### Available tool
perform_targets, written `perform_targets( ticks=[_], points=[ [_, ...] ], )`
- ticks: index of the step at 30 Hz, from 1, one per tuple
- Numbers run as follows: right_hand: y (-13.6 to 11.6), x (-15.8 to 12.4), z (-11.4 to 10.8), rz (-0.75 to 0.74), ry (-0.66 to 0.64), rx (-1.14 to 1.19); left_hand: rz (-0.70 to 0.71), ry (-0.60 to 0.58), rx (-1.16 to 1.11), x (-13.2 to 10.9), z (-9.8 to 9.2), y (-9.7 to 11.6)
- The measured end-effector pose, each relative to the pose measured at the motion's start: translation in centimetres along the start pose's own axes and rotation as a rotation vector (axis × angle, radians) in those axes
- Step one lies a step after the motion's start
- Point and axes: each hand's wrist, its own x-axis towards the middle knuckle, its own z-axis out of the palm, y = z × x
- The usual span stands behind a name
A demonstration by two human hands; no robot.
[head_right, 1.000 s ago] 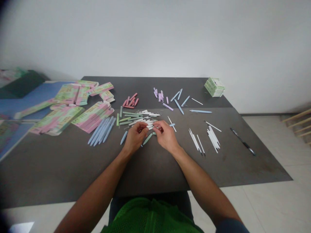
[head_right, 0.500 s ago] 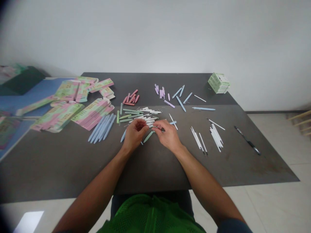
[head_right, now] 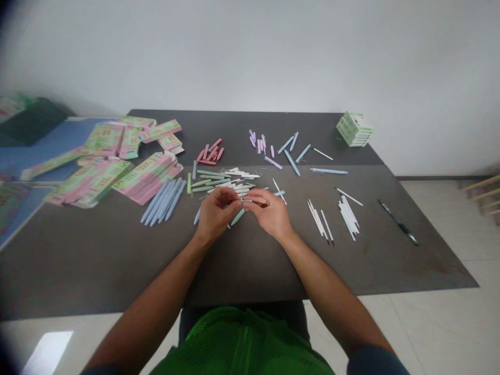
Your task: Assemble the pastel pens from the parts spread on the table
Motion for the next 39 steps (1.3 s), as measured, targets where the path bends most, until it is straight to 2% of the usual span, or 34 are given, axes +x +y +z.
perform_targets(
  ticks=[5,9,13,20,26,31,36,39],
  points=[
    [0.0,-0.1,-0.2,0.047,-0.014,0.005,0.061,0.029,-0.003,-0.2,0.0,0.3],
    [0.0,0.0,-0.4,0.014,-0.044,-0.023,0.070,0.030,0.026,-0.4,0.0,0.4],
    [0.2,0.0,-0.6,-0.031,-0.072,-0.124,0.046,0.024,0.124,-0.4,0.1,0.7],
    [0.5,0.0,-0.8,-0.125,-0.024,-0.306,-0.043,0.005,0.176,-0.4,0.1,0.6],
    [1.3,0.8,-1.4,-0.122,-0.081,-0.409,-0.123,-0.034,0.258,-0.1,-0.1,0.2],
    [1.7,2.7,-3.1,-0.181,0.032,-0.705,-0.164,-0.011,0.385,1.1,-1.6,-0.4],
    [2.0,4.9,-3.7,-0.294,0.047,-1.009,-0.197,-0.060,0.492,2.5,-4.3,-0.6],
    [2.3,6.3,-3.4,-0.248,0.061,-1.104,-0.240,-0.057,0.474,2.9,-5.5,-0.4]
  ],
)
